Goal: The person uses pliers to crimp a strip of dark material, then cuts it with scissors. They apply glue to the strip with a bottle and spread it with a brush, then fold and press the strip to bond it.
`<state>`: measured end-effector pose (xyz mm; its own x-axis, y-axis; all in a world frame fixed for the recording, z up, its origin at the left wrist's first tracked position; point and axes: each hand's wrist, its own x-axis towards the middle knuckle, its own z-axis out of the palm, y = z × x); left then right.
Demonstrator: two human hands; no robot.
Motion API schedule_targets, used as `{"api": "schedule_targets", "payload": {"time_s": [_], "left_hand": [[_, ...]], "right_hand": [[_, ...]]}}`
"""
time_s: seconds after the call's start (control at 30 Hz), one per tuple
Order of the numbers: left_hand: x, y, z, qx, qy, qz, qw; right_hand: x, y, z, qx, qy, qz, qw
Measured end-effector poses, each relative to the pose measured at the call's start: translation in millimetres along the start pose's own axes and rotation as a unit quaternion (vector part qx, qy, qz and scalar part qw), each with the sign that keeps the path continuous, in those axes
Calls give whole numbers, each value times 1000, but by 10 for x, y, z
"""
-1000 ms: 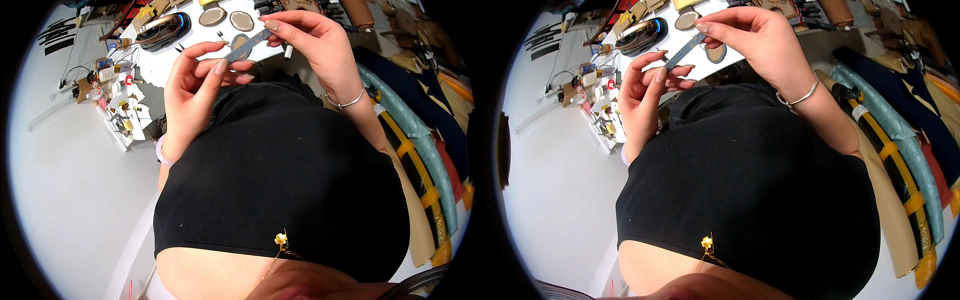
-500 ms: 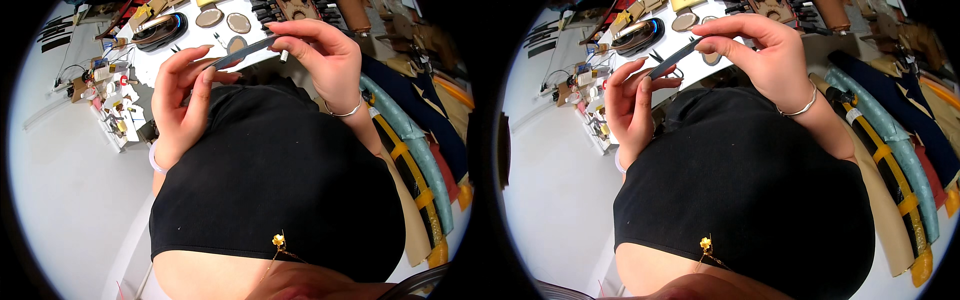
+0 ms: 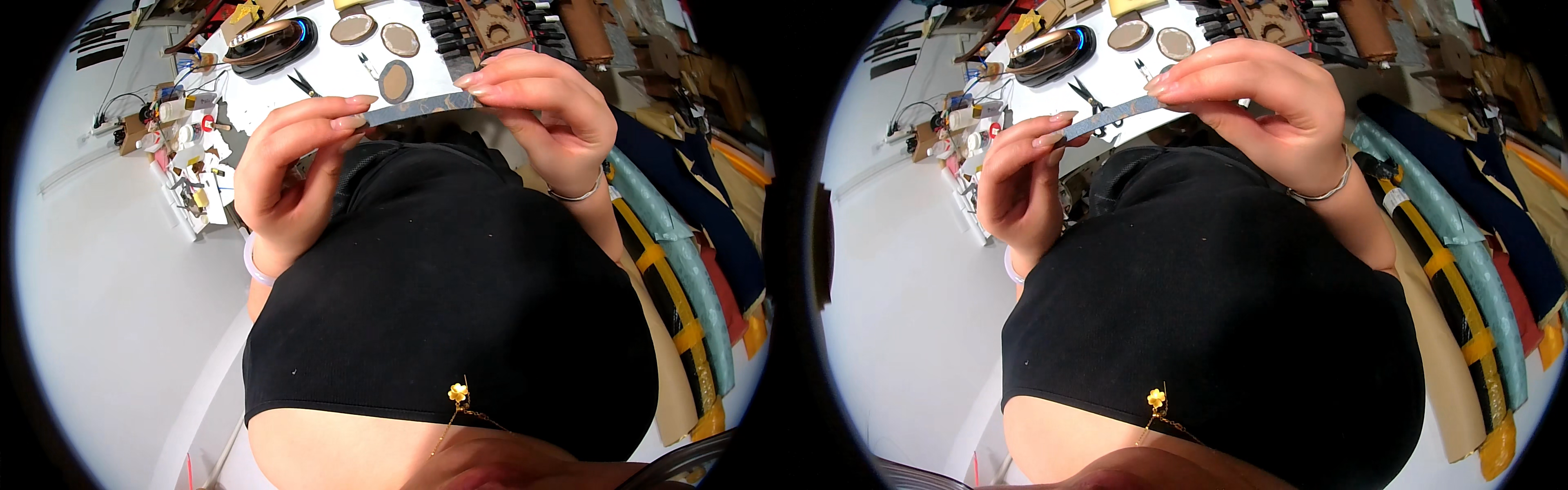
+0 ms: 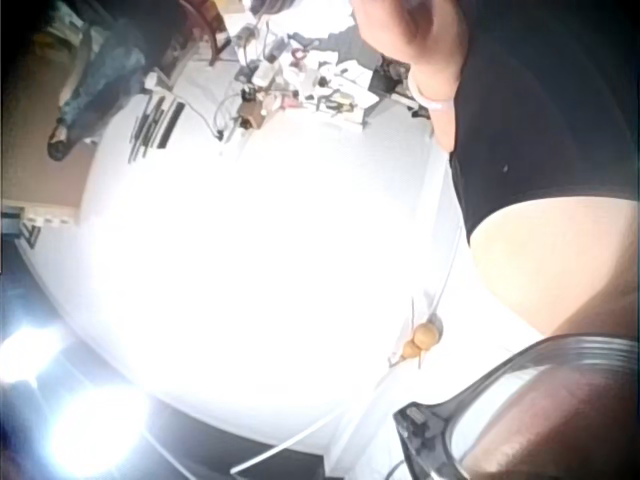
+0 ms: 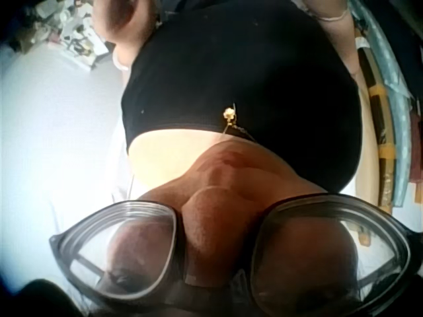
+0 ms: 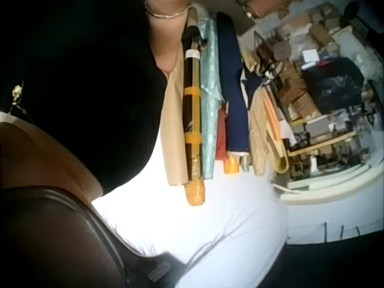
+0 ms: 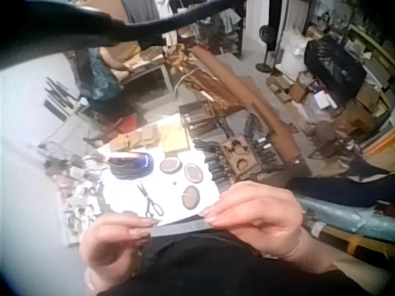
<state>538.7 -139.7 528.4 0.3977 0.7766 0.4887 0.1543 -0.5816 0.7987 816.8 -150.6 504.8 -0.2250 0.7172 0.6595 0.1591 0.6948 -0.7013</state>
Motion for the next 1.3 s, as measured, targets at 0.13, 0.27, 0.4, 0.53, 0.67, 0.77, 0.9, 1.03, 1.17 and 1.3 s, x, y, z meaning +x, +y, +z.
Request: {"api": "schedule_targets", "payload": {"time_s": [0.13, 0.27, 0.4, 0.53, 0.67, 0.77, 0.9, 1.03, 1.17, 1.3], "left_hand": [[-22, 12, 41, -11, 17, -1, 1000], [-22, 16, 74, -36, 29, 10, 999], [-61, 22, 97, -56, 26, -12, 998], [-77, 23, 101, -73, 7, -24, 997], [-93, 39, 127, -90, 9, -43, 995], [-73, 65, 148, -95, 13, -57, 994], [-71, 90, 207, -110, 27, -93, 989], [-66, 91, 245, -146, 37, -158, 976], [-7, 164, 265, -281, 0, -288, 916], [71, 168, 319, -381, -17, -406, 831]], "right_hand": [[-5, 13, -7, -5, 2, -24, 1000], [-32, 15, 0, 7, 14, -25, 1000], [-63, 19, -12, 3, 15, -18, 1000], [-83, 15, -36, 2, 18, -11, 1000], [-114, -4, -21, 36, 34, 11, 999], [-125, -32, -13, 48, 45, 28, 997], [-155, -48, -8, 62, 47, 54, 996], [-177, -66, -27, 56, 49, 84, 994], [-204, -66, -30, 53, 56, 111, 991], [-246, -53, -25, 57, 47, 109, 991]]}}
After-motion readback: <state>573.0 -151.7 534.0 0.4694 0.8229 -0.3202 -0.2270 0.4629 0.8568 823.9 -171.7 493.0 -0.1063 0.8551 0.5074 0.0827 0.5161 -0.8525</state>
